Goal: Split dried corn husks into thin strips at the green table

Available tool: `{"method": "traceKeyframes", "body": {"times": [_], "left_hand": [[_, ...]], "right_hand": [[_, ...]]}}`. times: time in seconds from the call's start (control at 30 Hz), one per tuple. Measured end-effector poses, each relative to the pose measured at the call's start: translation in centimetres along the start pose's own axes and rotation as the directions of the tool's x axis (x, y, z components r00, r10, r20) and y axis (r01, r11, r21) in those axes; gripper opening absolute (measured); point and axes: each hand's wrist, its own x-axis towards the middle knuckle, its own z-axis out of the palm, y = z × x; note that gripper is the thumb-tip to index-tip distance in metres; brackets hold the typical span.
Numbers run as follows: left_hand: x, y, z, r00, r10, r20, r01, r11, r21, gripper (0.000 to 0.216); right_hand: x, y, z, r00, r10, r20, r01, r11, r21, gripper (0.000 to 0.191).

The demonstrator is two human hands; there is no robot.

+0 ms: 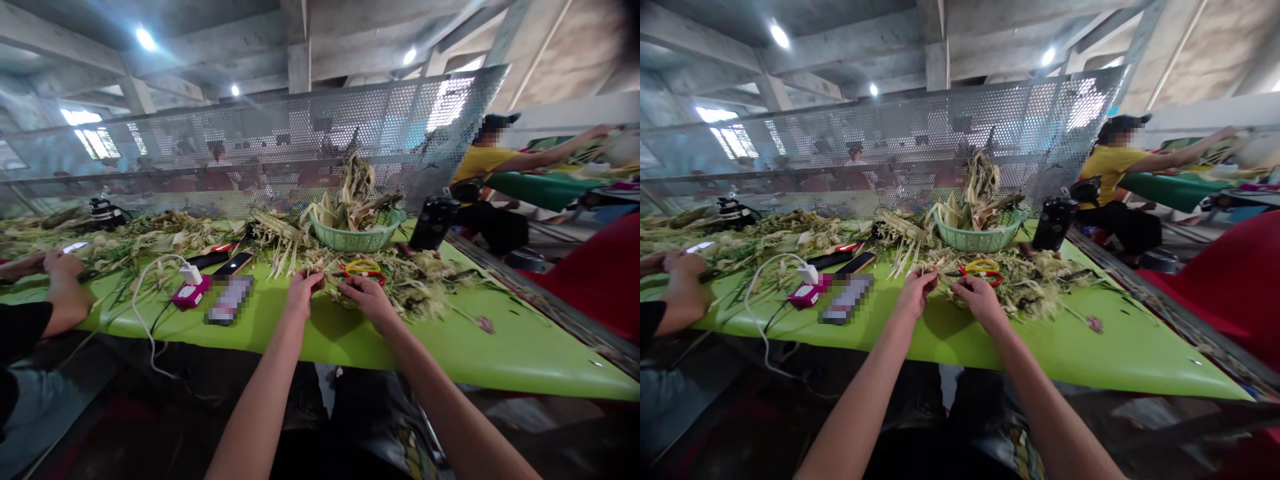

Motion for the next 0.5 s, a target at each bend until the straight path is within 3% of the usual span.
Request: {"method": "traceKeyframes", "body": {"times": [0.23, 0.5], "left_hand": [[-0.16, 0.12, 0.03, 0.997, -0.079, -0.01, 0.077, 0.992, -0.104, 0.02], [-0.14, 0.07, -0.24, 0.997, -0.08, -0.011, 0.078, 0.991, -0.113, 0.021]], "right_hand": [[0.01, -0.12, 0.17, 1.0, -0.019, -0.003, 0.019, 0.998, -0.057, 0.041], [-0.36, -0.7, -0.08, 0.996, 0.018, -0.086, -0.011, 0.996, 0.086, 0.022]]}}
